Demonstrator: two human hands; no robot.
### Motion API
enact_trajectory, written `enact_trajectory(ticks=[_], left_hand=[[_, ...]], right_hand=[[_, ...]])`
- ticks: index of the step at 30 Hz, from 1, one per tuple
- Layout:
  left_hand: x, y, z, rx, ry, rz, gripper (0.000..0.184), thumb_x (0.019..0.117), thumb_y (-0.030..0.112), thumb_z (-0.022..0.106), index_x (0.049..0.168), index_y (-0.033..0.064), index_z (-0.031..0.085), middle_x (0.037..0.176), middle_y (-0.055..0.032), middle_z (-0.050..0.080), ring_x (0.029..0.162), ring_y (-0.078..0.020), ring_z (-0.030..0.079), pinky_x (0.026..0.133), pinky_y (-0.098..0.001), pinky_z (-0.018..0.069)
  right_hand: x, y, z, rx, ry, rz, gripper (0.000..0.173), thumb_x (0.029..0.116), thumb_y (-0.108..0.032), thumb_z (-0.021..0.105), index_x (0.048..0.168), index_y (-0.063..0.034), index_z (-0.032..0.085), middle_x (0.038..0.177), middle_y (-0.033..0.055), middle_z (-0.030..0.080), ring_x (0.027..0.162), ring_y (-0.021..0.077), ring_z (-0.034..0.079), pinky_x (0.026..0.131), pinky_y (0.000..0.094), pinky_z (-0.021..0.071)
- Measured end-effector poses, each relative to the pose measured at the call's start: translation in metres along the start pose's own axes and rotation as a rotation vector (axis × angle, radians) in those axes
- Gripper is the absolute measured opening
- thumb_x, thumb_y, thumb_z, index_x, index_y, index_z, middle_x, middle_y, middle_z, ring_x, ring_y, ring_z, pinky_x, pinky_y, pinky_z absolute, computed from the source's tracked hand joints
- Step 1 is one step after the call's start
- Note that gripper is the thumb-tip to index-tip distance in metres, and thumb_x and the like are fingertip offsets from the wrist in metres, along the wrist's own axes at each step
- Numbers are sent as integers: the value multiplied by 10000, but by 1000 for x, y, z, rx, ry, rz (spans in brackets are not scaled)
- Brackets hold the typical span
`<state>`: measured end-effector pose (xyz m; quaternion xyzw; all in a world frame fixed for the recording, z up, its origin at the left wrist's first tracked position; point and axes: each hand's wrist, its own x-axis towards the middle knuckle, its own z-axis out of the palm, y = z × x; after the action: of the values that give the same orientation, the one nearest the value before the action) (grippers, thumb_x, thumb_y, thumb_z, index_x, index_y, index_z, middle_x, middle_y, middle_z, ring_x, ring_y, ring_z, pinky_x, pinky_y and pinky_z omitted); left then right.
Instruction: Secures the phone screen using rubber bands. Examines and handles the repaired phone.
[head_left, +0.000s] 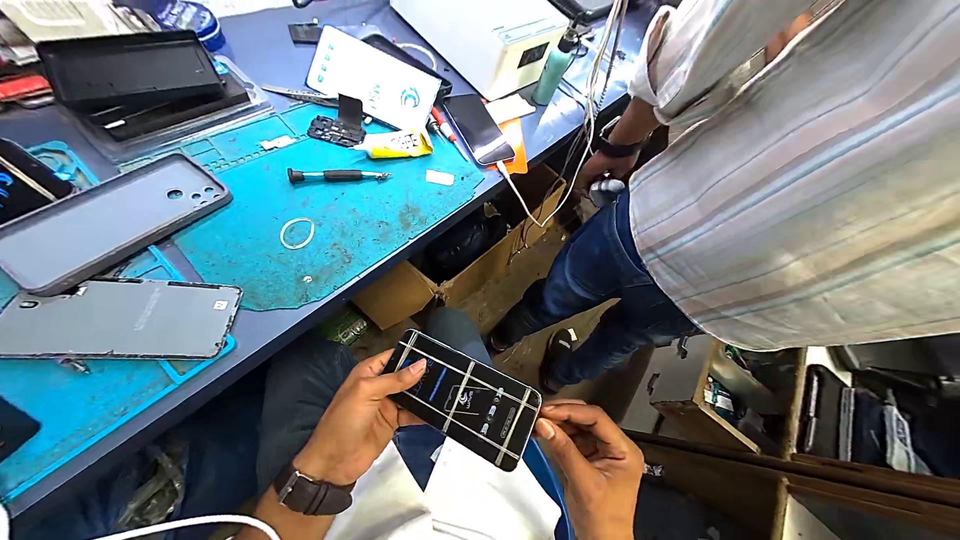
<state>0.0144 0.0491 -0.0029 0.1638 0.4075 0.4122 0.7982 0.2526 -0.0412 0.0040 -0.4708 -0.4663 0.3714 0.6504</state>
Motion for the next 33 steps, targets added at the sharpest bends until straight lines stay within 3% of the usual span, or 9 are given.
enact_trajectory(ticks=[5, 9, 12, 17, 21, 24, 28, 31, 33], left_hand=[[0, -4, 0, -9, 28, -7, 240, 1024, 66, 524, 1233, -29, 593, 1073, -268, 713, 887, -353, 754, 718, -487, 652], [3, -6, 3, 135, 50, 75, 269, 975, 48, 594, 1223, -55, 579, 1048, -250, 726, 856, -366, 759, 686, -500, 659], [3, -10, 7, 295, 49, 118, 248, 946, 49, 658, 1168, -55, 622, 1015, -223, 743, 830, -356, 763, 671, -493, 663], [-1, -14, 14, 387, -2, 101, 191, 949, 13, 658, 1134, -31, 635, 984, -179, 758, 830, -321, 768, 701, -478, 665], [-1, -14, 12, 399, -114, 85, 218, 963, 27, 647, 1174, -23, 621, 1003, -155, 760, 863, -295, 768, 743, -469, 662], [2, -12, 5, 330, -243, 75, 228, 1041, 109, 513, 1211, -18, 599, 1057, -163, 750, 926, -303, 759, 811, -491, 647], [8, -5, -7, 188, -398, 41, 488, 1101, 373, 277, 1293, 21, 555, 1154, -172, 735, 994, -340, 746, 846, -545, 626], [26, -3, -28, 223, -356, 35, 611, 1088, 461, 185, 1337, 35, 545, 1169, -176, 721, 1007, -351, 734, 873, -539, 610], [46, -5, -54, 281, -246, 48, 600, 1102, 413, 182, 1372, 8, 532, 1228, -213, 695, 1059, -377, 717, 891, -533, 605]], right_hand=[[0, 1, 0, -7, -18, 24, 250, 935, -144, 737, 1142, -9, 696, 1061, 132, 734, 864, 186, 738, 768, 328, 645], [10, 0, -7, -476, -260, -37, 802, 796, -437, 861, 1389, 17, 568, 1401, 173, 592, 1279, 259, 596, 1049, 440, 548], [12, -3, 3, -902, -444, -64, 1020, 722, -635, 832, 1495, -60, 498, 1437, 126, 583, 1326, 274, 553, 1104, 514, 466], [12, -3, 16, -1175, -535, 24, 978, 721, -545, 846, 1529, -135, 477, 1202, 119, 673, 1048, 287, 657, 871, 484, 543], [9, -9, 18, -1162, -539, 127, 940, 725, -472, 855, 1530, -173, 475, 1145, 133, 651, 978, 284, 667, 789, 451, 582], [7, -15, 19, -1127, -516, 150, 918, 719, -445, 862, 1510, -160, 494, 1151, 133, 654, 980, 278, 679, 774, 455, 592], [9, -16, 18, -1051, -443, 133, 905, 703, -402, 880, 1481, -127, 509, 1223, 124, 661, 1057, 257, 680, 842, 449, 593], [17, -24, 14, -1056, -334, 89, 920, 677, -395, 901, 1471, -130, 520, 1262, 96, 663, 1089, 222, 677, 871, 436, 595], [26, -29, 6, -1073, -238, 30, 954, 649, -399, 917, 1475, -137, 516, 1284, 83, 654, 1096, 210, 674, 859, 441, 604]])
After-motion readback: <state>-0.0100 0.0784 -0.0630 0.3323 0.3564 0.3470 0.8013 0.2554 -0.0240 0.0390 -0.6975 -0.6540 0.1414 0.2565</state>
